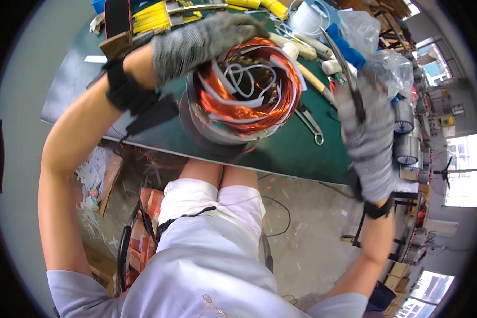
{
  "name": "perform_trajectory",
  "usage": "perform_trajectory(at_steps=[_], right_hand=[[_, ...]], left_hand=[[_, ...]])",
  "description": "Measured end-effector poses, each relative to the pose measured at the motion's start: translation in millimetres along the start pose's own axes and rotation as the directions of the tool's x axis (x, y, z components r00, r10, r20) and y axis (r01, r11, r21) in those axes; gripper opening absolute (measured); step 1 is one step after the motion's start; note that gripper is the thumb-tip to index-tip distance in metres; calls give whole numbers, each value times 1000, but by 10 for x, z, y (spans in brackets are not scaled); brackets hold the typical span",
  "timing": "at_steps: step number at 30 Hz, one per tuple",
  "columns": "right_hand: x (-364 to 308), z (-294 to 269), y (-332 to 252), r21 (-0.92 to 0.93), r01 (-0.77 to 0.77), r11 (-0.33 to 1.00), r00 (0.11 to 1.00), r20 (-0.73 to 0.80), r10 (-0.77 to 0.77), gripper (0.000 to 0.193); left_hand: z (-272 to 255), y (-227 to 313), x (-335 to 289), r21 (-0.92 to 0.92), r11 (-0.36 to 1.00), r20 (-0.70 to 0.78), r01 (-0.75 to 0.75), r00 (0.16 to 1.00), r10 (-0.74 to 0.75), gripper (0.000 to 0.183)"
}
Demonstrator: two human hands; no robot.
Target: Manually winding and organizing copper coils within a motor stator using tools.
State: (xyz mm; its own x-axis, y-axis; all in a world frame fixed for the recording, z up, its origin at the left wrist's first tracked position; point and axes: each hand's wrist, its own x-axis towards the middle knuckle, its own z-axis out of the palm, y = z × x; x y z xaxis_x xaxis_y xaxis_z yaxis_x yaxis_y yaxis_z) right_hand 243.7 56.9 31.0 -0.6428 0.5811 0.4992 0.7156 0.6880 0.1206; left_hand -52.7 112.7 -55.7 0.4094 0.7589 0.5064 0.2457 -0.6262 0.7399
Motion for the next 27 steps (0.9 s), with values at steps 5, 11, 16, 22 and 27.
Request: perform_trajectory(at_steps=[5,11,16,22,27], right_hand=[[-843,376,-116,357,-377,855,900,-77,430,24],[-980,664,-181,485,-521,703,814,34,580,18],[-755,834,-368,515,-376,770,823,-196,533,15],[-741,536,-80,689,167,705,378,-706,599,23],[-824,711,-113,485,-350,801,873,-140,467,12]], left_hand=[[-120,408,34,586,792,-120,173,985,-126,25],[-317,414,540,229,970,374,75,914,-159,47],[-248,125,596,65,990,479,-126,874,80,33],[-211,-54,483,-27,993,384,-111,917,113,33],[-133,-104,487,-25,989,331,-144,933,144,32]])
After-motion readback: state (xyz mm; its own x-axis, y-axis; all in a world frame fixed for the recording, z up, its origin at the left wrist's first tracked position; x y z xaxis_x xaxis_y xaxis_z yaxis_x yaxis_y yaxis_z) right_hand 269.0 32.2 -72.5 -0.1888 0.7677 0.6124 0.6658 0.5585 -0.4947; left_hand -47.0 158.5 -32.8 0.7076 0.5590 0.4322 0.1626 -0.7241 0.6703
